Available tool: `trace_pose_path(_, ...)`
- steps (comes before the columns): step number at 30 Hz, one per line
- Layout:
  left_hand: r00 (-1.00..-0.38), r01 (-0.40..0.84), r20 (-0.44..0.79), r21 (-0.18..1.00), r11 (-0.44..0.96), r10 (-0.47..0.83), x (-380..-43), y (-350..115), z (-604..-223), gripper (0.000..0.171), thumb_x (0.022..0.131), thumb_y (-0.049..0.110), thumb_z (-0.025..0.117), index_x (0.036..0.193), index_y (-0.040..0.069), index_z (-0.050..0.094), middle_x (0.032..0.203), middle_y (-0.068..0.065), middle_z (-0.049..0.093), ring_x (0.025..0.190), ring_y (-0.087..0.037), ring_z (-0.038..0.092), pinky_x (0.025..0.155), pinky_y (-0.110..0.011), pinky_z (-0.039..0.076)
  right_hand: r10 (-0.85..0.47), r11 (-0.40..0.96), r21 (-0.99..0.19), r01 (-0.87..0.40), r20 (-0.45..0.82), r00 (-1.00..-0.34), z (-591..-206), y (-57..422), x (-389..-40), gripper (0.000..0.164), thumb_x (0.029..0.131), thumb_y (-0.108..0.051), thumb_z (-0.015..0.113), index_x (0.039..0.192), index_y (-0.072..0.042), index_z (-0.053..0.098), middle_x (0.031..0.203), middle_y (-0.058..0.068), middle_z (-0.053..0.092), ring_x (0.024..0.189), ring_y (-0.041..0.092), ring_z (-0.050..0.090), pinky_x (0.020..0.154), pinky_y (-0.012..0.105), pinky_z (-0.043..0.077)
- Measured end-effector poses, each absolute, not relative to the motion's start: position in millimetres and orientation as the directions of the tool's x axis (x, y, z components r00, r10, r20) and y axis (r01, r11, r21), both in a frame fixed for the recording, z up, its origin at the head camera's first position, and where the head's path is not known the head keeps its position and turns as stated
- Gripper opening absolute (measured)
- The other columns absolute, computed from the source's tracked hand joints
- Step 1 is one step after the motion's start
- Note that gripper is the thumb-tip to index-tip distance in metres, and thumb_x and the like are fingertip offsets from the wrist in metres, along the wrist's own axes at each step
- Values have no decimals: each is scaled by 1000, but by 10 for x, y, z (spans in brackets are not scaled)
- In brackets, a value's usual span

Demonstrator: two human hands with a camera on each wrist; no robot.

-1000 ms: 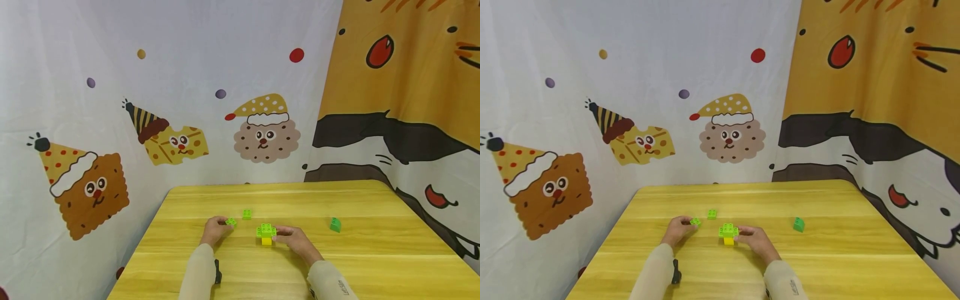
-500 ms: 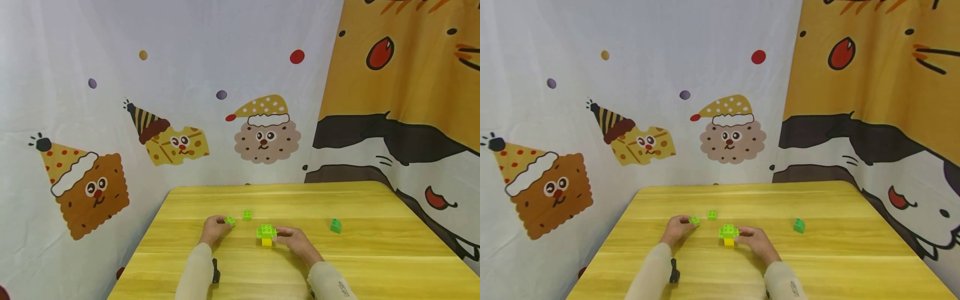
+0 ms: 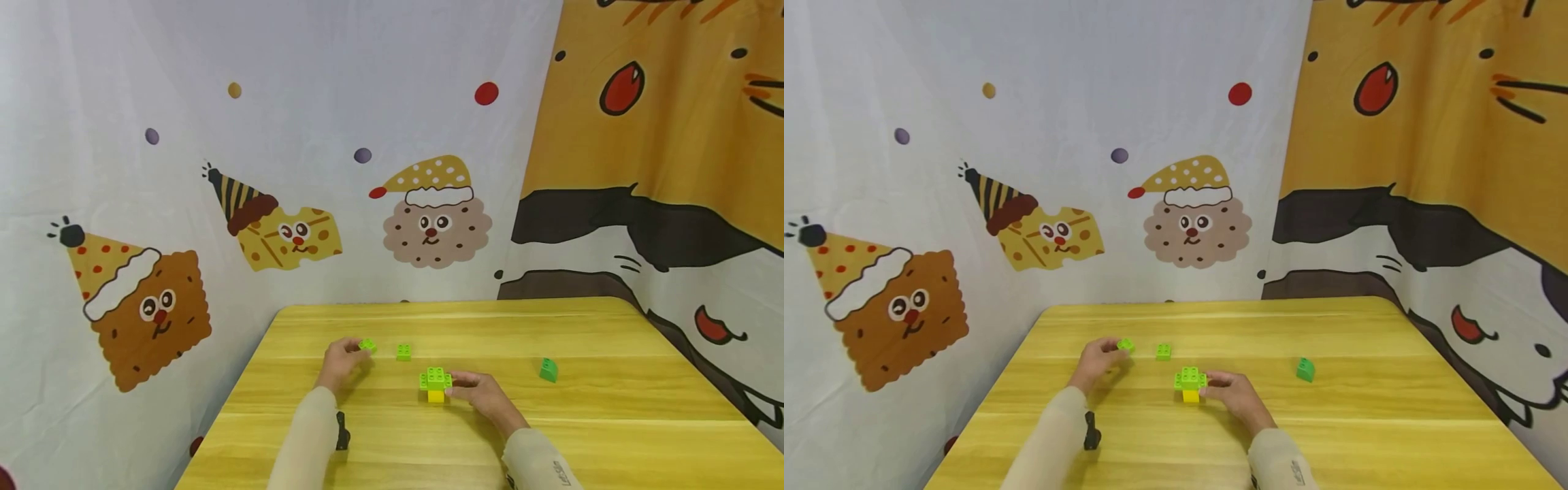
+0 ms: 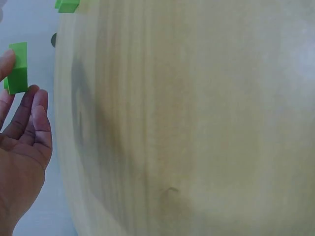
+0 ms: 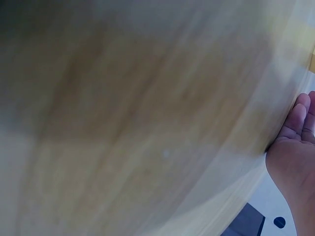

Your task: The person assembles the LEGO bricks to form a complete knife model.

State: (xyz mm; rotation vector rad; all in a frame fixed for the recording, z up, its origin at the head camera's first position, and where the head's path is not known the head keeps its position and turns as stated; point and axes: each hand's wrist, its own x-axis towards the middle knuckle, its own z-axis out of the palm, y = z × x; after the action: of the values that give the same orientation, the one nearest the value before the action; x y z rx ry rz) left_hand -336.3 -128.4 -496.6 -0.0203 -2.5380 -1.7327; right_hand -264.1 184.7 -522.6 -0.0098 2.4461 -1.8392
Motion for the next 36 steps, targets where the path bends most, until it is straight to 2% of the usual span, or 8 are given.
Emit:
trace_pose_path(5, -999, 28, 39, 938, 347, -26, -3402, -1299, -4923, 34, 92, 19, 74, 119, 0, 66, 110, -11, 66, 101, -27, 63, 88, -46, 52, -41, 291, -955, 57, -73, -997, -5230, 1842, -2637, 50, 83, -20, 82, 126, -1, 67, 115, 11, 68, 107, 27, 62, 91, 46, 49)
trace_pose_path(14, -998, 57, 64, 920, 388, -6, -3455, -1293, -4823, 38, 93, 28, 73, 122, 5, 66, 114, -9, 64, 108, -27, 59, 88, -45, 50, -49, 295, -954, 59, -77, -996, -5230, 1840, -2628, 49, 84, -20, 82, 126, -1, 67, 116, 12, 68, 108, 28, 62, 92, 48, 49)
trace_pose_path(22, -996, 89, 81, 912, 400, 38, -3468, -1228, -4709, 48, 94, 32, 71, 133, 6, 61, 123, -9, 60, 116, -28, 55, 96, -48, 47, -52, 299, -952, 59, -78, -996, -5218, 1840, -2640, 51, 83, -21, 82, 126, -1, 67, 116, 11, 68, 109, 28, 62, 93, 49, 48)
trace_pose_path(29, -986, 159, 124, 903, 399, 112, -3469, -1114, -4613, 48, 92, 29, 73, 132, 5, 61, 115, -7, 62, 108, -24, 57, 88, -43, 50, -61, 302, -952, 38, -59, -996, -5206, 1840, -2637, 49, 84, -18, 81, 126, 2, 66, 115, 13, 68, 107, 29, 62, 91, 48, 49)
trace_pose_path(36, -985, 155, 114, 918, 365, 132, -3477, -999, -4537, 48, 88, 31, 78, 129, 8, 64, 113, -4, 64, 104, -21, 59, 86, -40, 52, -52, 300, -952, 54, -72, -996, -5202, 1837, -2639, 49, 83, -21, 82, 126, -1, 67, 114, 11, 69, 105, 26, 62, 90, 45, 50)
